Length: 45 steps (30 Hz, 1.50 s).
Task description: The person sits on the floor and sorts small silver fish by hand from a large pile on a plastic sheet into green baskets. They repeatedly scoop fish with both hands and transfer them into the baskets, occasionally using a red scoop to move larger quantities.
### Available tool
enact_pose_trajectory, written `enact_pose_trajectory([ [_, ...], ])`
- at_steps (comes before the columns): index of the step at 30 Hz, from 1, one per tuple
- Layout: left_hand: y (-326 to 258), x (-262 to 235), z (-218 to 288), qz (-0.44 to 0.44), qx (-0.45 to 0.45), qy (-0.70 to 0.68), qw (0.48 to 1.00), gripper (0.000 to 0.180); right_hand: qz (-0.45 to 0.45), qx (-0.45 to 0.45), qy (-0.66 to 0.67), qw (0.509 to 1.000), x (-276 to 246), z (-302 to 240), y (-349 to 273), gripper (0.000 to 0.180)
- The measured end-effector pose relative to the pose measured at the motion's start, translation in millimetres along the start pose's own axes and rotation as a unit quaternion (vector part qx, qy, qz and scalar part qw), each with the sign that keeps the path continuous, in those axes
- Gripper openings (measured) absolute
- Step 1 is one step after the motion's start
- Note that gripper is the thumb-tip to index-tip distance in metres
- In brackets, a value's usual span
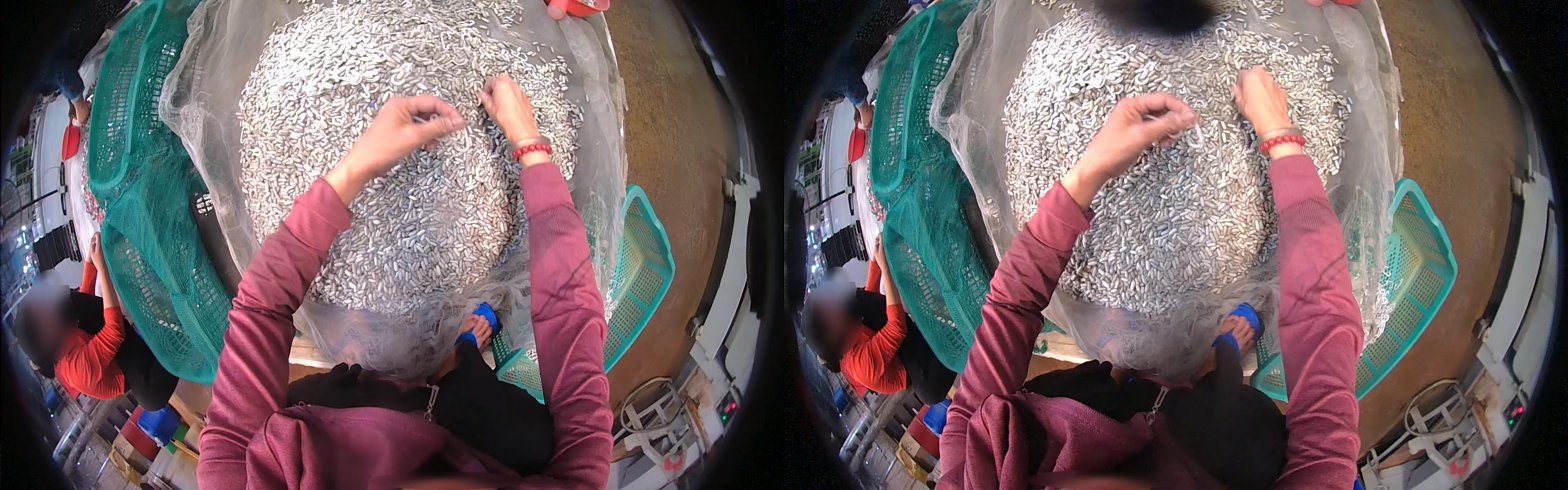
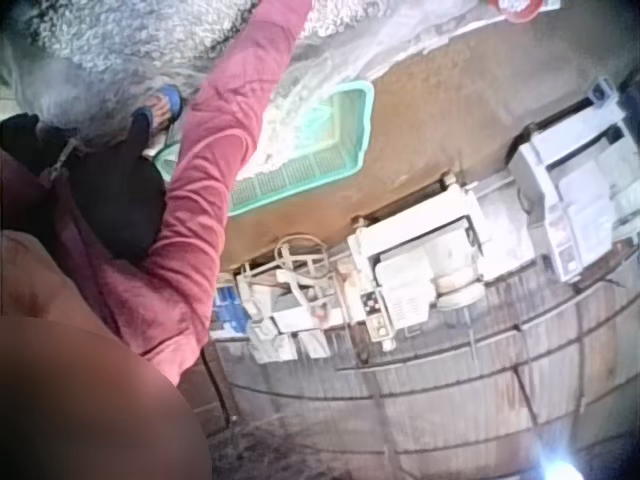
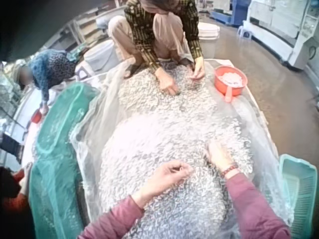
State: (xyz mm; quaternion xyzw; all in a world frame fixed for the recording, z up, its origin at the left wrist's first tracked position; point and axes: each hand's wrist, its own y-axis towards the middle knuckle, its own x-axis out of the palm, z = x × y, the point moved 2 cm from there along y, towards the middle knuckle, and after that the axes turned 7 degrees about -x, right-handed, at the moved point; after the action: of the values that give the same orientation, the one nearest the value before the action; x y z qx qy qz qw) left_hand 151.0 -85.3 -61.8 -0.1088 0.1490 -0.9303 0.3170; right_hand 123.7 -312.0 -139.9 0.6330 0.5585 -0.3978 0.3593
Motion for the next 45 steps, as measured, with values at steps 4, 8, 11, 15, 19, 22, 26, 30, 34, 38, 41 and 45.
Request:
enact_pose_trajectory([
  [4,-7,-21,11,-0.05,0.001,-0.339,0.939,0.021,-0.076,0.01,0.187,0.979,-14,-30,-35,0.014],
  [8,0,-18,12,-0.025,-0.045,-0.349,0.936,0.025,-0.055,0.137,0.455,0.878,-51,-38,-74,0.015],
  [11,24,-4,11,-0.06,-0.103,-0.164,0.979,0.022,-0.031,0.185,0.61,0.77,-74,-38,-92,0.021],
  [15,46,22,-12,0.02,0.0,0.398,0.917,0.017,0.016,0.186,0.762,0.62,-88,-32,-99,0.013],
  [19,44,35,-33,0.085,0.132,0.603,0.782,0.017,-0.076,0.095,0.872,0.475,-75,-24,-86,0.026],
  [22,41,22,-21,0.038,0.125,0.49,0.862,0.019,-0.131,0.134,0.819,0.543,-46,-16,-70,0.032],
  [26,18,-11,12,-0.065,0.03,0.199,0.977,0.025,-0.035,0.098,0.219,0.97,-6,-25,-49,0.034],
  [30,-2,-18,21,-0.112,-0.006,-0.251,0.962,0.023,-0.086,0.089,0.209,0.97,-1,-42,-48,0.021],
  [34,11,-7,21,-0.178,0.015,-0.369,0.912,0.022,-0.028,0.152,0.533,0.832,-38,-43,-64,0.011],
  [38,55,13,10,-0.082,-0.064,0.006,0.995,0.021,0.054,0.162,0.784,0.596,-79,-30,-80,0.016],
  [41,78,34,-10,0.024,0.097,0.54,0.836,0.012,0.084,0.113,0.842,0.521,-97,-17,-90,0.021],
  [45,91,48,-18,0.059,0.126,0.675,0.725,0.013,0.059,0.126,0.861,0.488,-97,-3,-96,0.022],
])
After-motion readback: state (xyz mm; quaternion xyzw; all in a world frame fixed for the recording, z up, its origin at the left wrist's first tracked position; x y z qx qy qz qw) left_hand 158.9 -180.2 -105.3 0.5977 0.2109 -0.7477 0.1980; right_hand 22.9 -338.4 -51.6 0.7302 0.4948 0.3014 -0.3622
